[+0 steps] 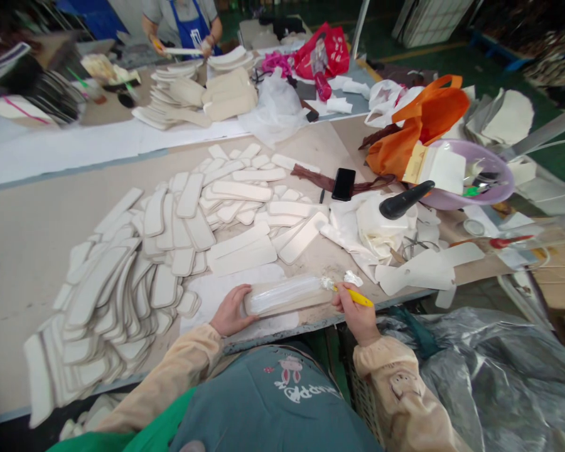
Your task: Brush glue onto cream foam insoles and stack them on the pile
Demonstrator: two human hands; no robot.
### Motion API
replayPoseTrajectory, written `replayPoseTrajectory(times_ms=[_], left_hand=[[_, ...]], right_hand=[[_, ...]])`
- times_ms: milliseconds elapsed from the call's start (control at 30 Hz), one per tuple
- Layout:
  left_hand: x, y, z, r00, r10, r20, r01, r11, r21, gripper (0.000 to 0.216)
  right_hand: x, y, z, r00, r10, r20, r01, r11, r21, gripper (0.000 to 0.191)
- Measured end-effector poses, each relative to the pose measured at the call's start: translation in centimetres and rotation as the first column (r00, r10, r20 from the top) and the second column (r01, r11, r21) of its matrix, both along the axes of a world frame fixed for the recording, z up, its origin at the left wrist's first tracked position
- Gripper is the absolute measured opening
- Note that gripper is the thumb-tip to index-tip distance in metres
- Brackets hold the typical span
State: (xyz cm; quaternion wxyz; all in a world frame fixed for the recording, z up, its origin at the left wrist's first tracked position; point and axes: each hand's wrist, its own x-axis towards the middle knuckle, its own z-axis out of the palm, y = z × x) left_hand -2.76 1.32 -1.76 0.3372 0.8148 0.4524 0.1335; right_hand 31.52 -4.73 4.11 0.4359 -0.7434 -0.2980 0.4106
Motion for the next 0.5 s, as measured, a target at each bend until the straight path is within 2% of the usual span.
replayPoseTrajectory(times_ms=[167,267,367,433,500], left_hand=[[-0.7,-0.3,1.1,0.994,-0.036,-0.102,0.028,0.996,-0.085,0.084],[-1.6,0.1,1.6,0.992,-0.065,-0.105,0.058,0.996,-0.069,0.095],[-2.6,1.9,1.8,0.996,-0.009,-0.086,0.014,0.999,0.050,0.078],[-3.2,4.0,1.9,0.989,0.098,-0.112,-0.082,0.986,0.143,0.056],[-3.7,6.4,1.9,0.955,0.206,-0.215,-0.168,0.969,0.184,0.045]], right_hand=[[-0.4,-1.2,1.9,0.996,-0.075,0.047,0.071,0.994,0.080,0.047],[-0.7,-1.8,2.6,0.990,-0.122,0.071,0.116,0.989,0.087,0.042],[-1.1,-2.3,2.9,0.987,-0.115,0.115,0.103,0.990,0.099,0.037],[-1.4,-2.7,2.9,0.980,-0.112,0.166,0.092,0.988,0.124,0.033],[-1.9,-3.1,2.7,0.971,-0.129,0.203,0.099,0.984,0.151,0.029]])
